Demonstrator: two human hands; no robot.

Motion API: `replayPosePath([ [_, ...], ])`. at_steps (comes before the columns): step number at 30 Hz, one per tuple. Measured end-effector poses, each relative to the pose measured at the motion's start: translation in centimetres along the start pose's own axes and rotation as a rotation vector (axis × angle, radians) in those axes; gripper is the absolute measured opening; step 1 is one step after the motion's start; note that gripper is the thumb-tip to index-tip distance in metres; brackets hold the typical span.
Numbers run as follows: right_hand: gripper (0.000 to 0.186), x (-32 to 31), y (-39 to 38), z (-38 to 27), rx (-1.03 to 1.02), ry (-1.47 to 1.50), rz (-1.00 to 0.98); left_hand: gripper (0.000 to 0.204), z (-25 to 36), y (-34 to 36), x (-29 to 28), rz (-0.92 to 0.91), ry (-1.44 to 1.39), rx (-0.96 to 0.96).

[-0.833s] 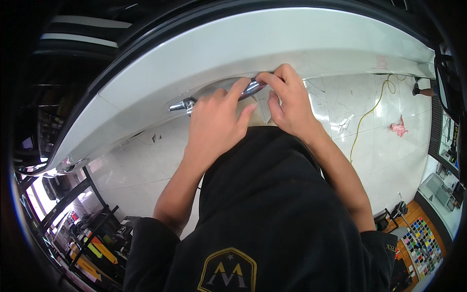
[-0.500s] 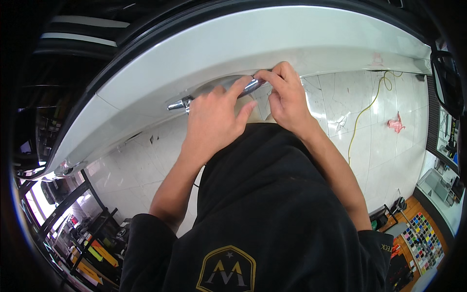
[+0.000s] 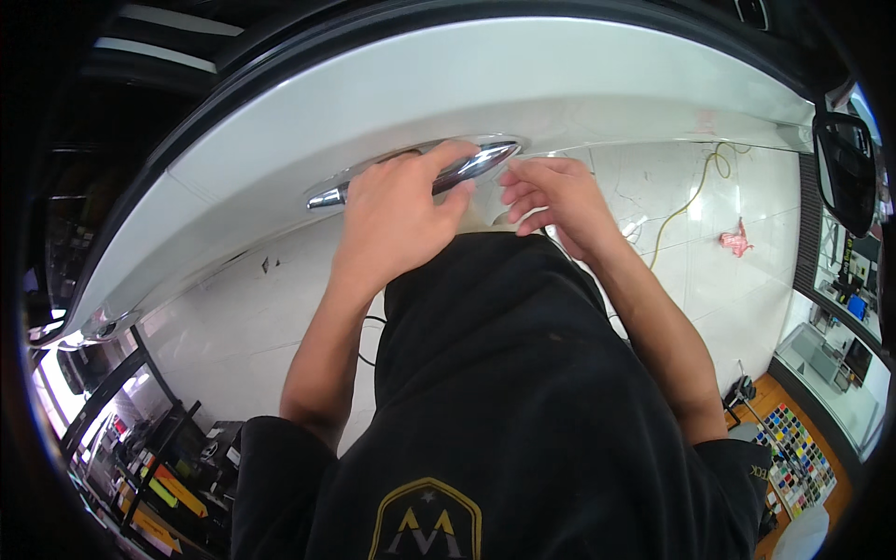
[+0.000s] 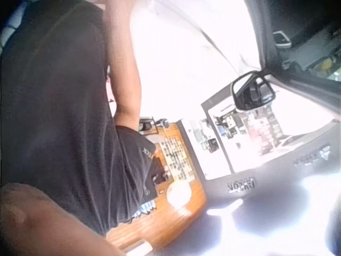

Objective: The person applies a transparent protective film to the chrome door handle of a white car. They use a small plastic squeegee tool to smooth the film and a knife to trim the excess material around the handle's edges. The person carefully peels back and repositions the film to ensure a precise fit.

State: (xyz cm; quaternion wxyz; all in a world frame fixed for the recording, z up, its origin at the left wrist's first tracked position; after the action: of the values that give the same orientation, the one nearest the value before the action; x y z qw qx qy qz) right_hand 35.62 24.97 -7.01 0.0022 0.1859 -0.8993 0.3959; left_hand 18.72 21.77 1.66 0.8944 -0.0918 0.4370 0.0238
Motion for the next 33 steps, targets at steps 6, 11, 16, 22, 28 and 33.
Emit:
replayPosePath([
  [6,0.043,1.5,0.1,0.4,0.087,0.043,0.035,0.032,-0.5,0.5,0.2,-0.057,-0.052,-0.05],
  [11,0.045,2.6,0.1,-0.3,0.043,0.035,0.095,0.032,-0.4,0.5,0.1,-0.022,-0.108,0.004],
  [16,0.045,1.6,0.4,-1.1,0.087,-0.219,0.137,0.032,-0.4,0.6,-0.1,-0.069,-0.117,-0.002],
  [22,0.043,2.2,-0.1,-1.2,0.032,-0.14,0.154,0.033,-0.8,0.5,0.0,-0.066,-0.112,-0.016],
  [28,0.042,1.8,0.1,-1.4,0.01,-0.136,0.147,0.034,-0.3,0.3,-0.2,-0.052,-0.096,0.014],
  [33,0.039,2.1,0.2,-1.1,0.024,-0.104,0.172,0.036,0.0,0.5,-0.2,-0.109,-0.027,0.012],
])
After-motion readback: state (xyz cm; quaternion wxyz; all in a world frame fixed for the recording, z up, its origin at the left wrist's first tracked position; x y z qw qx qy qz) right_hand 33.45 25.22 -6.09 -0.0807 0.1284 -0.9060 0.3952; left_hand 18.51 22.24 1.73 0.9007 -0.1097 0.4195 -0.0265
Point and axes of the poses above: each hand's wrist, its own y-axis towards the middle knuckle, its own x-axis out of the palm, z = x × y, the point moved 10 cm from there along y, towards the middle knuckle, and after that the axes turned 5 degrees about z, right-handed, at the moved point
